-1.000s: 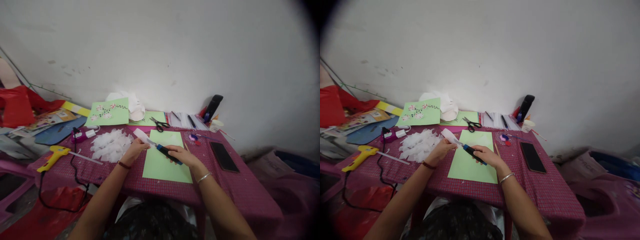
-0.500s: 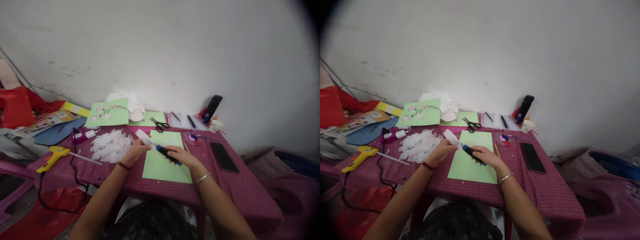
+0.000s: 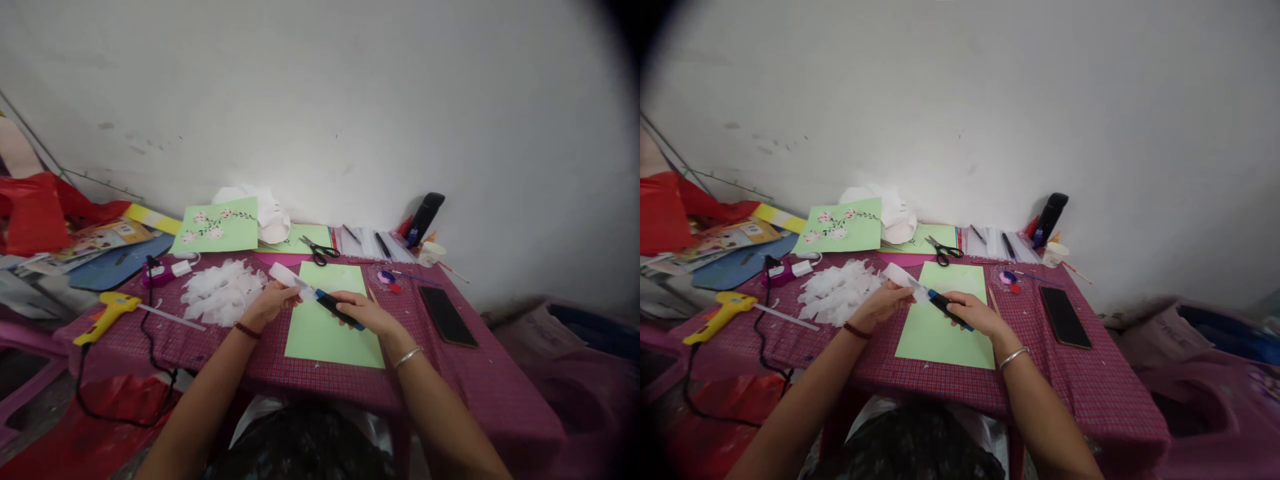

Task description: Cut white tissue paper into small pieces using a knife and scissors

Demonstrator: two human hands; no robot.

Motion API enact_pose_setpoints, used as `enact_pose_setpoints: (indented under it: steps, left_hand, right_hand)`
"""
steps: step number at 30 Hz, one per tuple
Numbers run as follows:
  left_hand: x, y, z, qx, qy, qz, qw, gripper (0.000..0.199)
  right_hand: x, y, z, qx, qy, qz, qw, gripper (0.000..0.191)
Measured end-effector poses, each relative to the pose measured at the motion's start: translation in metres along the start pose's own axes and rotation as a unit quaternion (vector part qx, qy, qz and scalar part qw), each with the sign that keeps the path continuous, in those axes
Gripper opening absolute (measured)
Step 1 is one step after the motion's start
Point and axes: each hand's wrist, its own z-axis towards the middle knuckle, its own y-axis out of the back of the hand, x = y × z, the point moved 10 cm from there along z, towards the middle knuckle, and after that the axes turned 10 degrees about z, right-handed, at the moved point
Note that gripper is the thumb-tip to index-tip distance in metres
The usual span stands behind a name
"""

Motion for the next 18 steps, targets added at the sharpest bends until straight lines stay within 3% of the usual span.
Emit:
enact_pose_setpoints:
  steps: [10, 15, 18]
  left_hand:
    - [-0.014, 0.008, 0.001, -0.011, -0.058, 0.142, 0.988, 0.021]
    - [-0.024, 0.023, -0.002, -0.05, -0.069, 0.177, 0.981, 0.016]
    - [-0.027, 0.021, -0.005, -0.056, -0.068, 0.19, 0.978, 0.015]
  right_hand:
    - [0.0, -0.001, -0.001, 0.018, -0.004, 0.009, 1.0, 0.042]
    - [0.0, 0.004, -0.004, 0.008, -0.018, 0.006, 1.0, 0.042]
    - [0.0, 0.003, -0.003, 0.012, -0.014, 0.003, 1.0, 0.043]
